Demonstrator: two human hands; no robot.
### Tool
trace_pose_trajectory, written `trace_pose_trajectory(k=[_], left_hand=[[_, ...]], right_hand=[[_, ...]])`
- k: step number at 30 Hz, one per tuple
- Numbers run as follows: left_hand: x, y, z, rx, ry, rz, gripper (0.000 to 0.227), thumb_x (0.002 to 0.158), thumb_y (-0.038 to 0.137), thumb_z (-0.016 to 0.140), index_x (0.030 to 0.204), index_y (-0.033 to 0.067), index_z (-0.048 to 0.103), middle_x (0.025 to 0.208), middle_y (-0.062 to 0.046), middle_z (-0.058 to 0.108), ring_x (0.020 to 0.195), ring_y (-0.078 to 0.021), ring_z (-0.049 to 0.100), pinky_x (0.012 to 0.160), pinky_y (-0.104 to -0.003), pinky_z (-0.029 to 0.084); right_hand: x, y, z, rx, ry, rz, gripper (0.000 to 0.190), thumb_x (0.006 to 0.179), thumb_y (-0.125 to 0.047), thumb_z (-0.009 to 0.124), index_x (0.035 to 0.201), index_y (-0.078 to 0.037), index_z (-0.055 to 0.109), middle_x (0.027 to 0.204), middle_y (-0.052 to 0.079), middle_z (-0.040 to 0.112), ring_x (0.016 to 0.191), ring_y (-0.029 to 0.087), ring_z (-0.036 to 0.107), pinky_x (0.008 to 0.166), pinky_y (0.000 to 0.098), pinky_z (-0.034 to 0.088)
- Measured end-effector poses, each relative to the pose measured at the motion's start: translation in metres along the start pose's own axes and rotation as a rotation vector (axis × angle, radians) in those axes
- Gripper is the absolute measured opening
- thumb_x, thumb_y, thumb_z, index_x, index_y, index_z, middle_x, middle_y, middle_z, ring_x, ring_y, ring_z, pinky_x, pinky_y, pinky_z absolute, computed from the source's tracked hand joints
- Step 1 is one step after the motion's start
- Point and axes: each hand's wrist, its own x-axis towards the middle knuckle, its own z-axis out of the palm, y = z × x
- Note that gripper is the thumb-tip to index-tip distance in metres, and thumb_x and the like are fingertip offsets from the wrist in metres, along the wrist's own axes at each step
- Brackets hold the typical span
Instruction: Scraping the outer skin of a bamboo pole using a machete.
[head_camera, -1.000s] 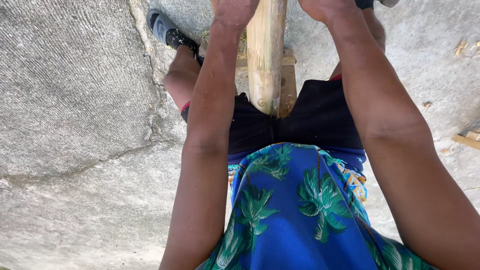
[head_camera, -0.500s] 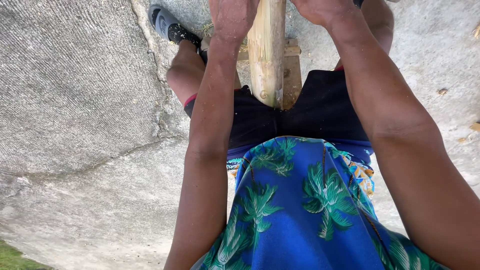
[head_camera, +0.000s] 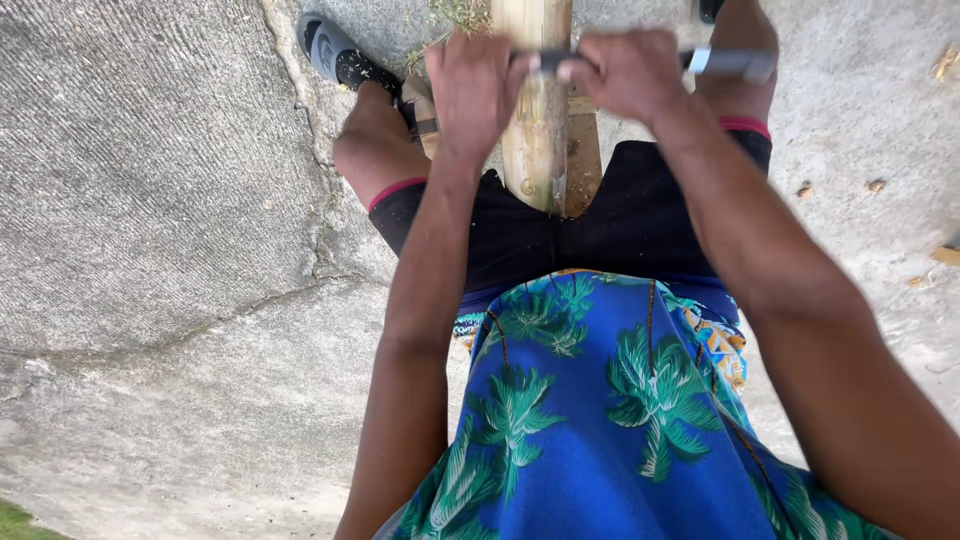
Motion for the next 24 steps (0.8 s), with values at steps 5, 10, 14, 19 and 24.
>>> trace_pose_trajectory(k=[5, 10, 14, 19, 24], left_hand=[[-0.083, 0.034, -0.019, 0.088, -0.09, -0.096, 0.031, 0.088, 0.044, 0.073, 0.085, 0.0142, 0.067, 0.081, -0.004, 0.063, 0.085, -0.0253, 0.059, 0.08, -0.042, 0.036], [-0.081, 0.024, -0.01, 0.076, -0.059, -0.108, 0.033, 0.091, 0.045, 0.075, 0.087, 0.0136, 0.067, 0.082, -0.004, 0.064, 0.085, -0.0252, 0.058, 0.081, -0.043, 0.038], [-0.036, 0.01, -0.012, 0.144, -0.015, -0.006, 0.04, 0.089, 0.049, 0.076, 0.085, 0.0103, 0.066, 0.082, -0.007, 0.064, 0.083, -0.0273, 0.058, 0.078, -0.045, 0.04], [0.025, -0.034, 0.043, 0.082, 0.079, 0.022, 0.04, 0.091, 0.048, 0.074, 0.094, 0.0096, 0.068, 0.09, -0.009, 0.066, 0.089, -0.0286, 0.06, 0.078, -0.045, 0.041], [0.041, -0.051, 0.067, -0.173, -0.103, -0.097, 0.038, 0.101, 0.045, 0.074, 0.11, 0.008, 0.071, 0.096, -0.011, 0.068, 0.092, -0.0283, 0.064, 0.086, -0.045, 0.046]], right_hand=[[-0.073, -0.05, 0.004, 0.058, -0.034, 0.002, 0.048, 0.102, -0.056, 0.066, 0.081, -0.013, 0.064, 0.066, 0.004, 0.061, 0.063, 0.027, 0.065, 0.059, 0.0446, 0.049], [-0.064, -0.048, -0.008, 0.048, 0.042, -0.084, 0.043, 0.1, -0.051, 0.067, 0.084, -0.011, 0.064, 0.07, 0.006, 0.062, 0.066, 0.03, 0.065, 0.06, 0.0455, 0.049], [-0.032, -0.029, -0.005, 0.068, 0.068, -0.009, 0.05, 0.106, -0.052, 0.063, 0.079, -0.01, 0.06, 0.065, 0.006, 0.058, 0.059, 0.026, 0.06, 0.063, 0.0454, 0.047], [0.023, 0.01, -0.004, -0.044, 0.329, -0.102, 0.039, 0.108, -0.048, 0.062, 0.096, -0.011, 0.071, 0.079, 0.008, 0.066, 0.076, 0.029, 0.066, 0.071, 0.0472, 0.049], [0.041, 0.02, -0.011, 0.127, 0.281, 0.007, 0.032, 0.107, -0.045, 0.069, 0.11, -0.014, 0.077, 0.091, 0.012, 0.072, 0.088, 0.035, 0.07, 0.076, 0.0516, 0.051]])
